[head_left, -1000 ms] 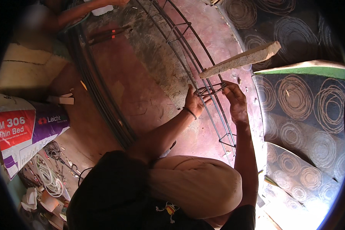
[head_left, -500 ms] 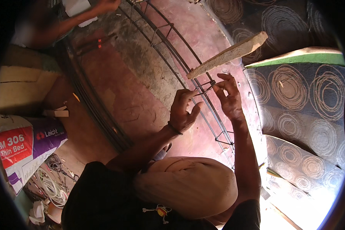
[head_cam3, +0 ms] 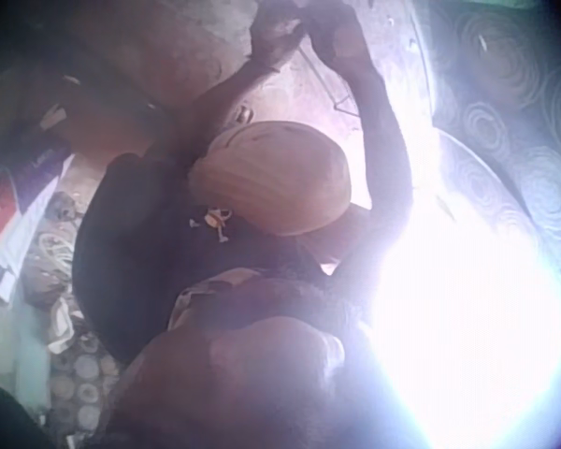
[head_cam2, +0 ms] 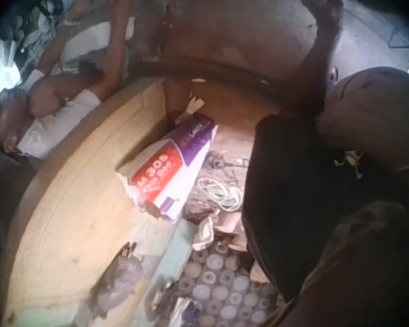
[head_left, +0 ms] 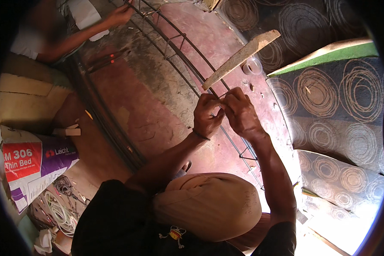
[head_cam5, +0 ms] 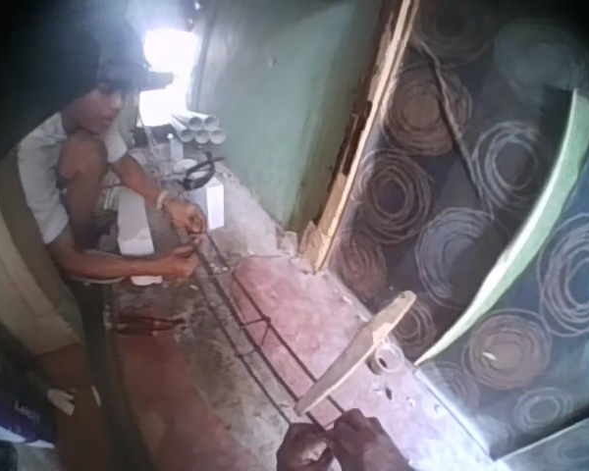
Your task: The person assembles rebar cages by wrapping thin wire around metal rods and tightening the wire using pliers.
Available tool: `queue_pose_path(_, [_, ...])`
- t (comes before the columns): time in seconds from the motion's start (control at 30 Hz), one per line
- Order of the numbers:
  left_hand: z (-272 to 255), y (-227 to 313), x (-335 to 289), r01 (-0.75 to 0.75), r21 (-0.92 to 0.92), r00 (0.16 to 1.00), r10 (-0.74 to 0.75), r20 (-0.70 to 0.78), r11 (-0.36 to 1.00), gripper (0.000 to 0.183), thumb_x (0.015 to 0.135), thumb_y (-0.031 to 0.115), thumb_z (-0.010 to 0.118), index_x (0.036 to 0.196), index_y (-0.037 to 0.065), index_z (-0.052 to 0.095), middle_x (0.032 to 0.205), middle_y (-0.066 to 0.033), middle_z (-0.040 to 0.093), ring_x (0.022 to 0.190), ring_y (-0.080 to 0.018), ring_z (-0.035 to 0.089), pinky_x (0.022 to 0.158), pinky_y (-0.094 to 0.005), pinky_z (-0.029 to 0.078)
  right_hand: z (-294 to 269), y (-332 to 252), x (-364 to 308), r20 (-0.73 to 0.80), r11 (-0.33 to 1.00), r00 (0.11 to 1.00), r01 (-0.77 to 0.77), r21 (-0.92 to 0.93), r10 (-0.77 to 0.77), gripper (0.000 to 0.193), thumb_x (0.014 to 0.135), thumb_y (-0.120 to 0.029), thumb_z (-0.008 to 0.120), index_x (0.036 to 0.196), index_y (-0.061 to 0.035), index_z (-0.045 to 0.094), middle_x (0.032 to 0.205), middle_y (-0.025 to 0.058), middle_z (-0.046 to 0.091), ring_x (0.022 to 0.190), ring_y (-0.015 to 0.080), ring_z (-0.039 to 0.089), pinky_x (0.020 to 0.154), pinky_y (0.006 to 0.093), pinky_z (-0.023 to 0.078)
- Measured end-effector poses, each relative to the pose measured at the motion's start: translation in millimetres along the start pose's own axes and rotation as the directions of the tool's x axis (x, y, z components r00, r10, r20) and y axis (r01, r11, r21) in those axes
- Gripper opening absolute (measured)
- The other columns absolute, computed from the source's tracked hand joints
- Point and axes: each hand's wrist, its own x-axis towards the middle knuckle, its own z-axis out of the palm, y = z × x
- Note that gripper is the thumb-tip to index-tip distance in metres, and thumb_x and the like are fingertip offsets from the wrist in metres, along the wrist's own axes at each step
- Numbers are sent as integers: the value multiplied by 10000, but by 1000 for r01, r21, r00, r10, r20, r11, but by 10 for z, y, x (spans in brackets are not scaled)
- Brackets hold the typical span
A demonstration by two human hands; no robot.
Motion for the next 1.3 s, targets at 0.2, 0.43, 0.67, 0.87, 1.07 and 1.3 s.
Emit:
queue_pose_path(0.2, [93, 3, -17, 201, -111, 977, -208, -53, 973, 181, 772, -48, 730, 907, 41, 647, 874, -48, 541, 701, -113, 539, 571, -247, 460, -4, 235, 209, -43, 981, 988, -138, 133, 145, 163, 848, -103, 674, 932, 7, 588, 842, 168, 609, 754, 324, 633, 681, 407, 486])
queue_pose_path(0.43, [-111, -62, 126, 150, -128, 986, -140, 86, 980, 161, 764, -20, 771, 867, 30, 657, 823, -47, 554, 675, -113, 551, 579, -248, 473, -46, 295, 153, 504, 562, 534, -819, 111, 679, 293, 889, -251, 589, 667, -61, 584, 559, -19, 472, 428, 83, 338, 413, 282, 271])
queue_pose_path(0.67, [-307, -151, 273, 20, -40, 915, -2, 403, 999, 184, 763, -49, 736, 916, 47, 704, 792, -54, 616, 716, -172, 619, 616, -295, 506, 22, 240, -66, 773, -64, 190, -957, 285, 605, 368, 909, -285, 550, 595, -151, 412, 515, -69, 287, 416, 75, 242, 414, 270, 190])
queue_pose_path(0.87, [-187, -92, 273, 44, -88, 914, -5, 406, 995, 177, 755, -59, 712, 898, 43, 694, 818, -88, 606, 712, -226, 619, 620, -318, 518, -142, 66, -385, 707, 153, 450, -883, 444, 546, 338, 977, -362, 474, 897, -49, 574, 738, 46, 526, 562, 145, 499, 448, 285, 389])
queue_pose_path(1.07, [-290, -64, 223, 12, -15, 908, -5, 419, 1000, 426, 805, -40, 722, 1204, 63, 613, 880, -41, 571, 732, -110, 577, 604, -250, 499, -1019, -304, -1685, 638, 289, 456, -889, 354, 620, 490, 990, -419, 492, 1270, -18, 479, 1048, 142, 599, 801, 240, 671, 625, 339, 576])
queue_pose_path(1.3, [-304, -114, -151, 87, -50, 954, -68, 293, 995, 404, 883, -20, 645, 1267, 18, 526, 968, -29, 564, 796, -89, 557, 647, -223, 492, -202, -723, -4736, 596, -450, -9, -665, 596, 803, 276, 948, -235, 552, 1030, 25, 599, 786, 102, 665, 627, 229, 670, 530, 311, 545])
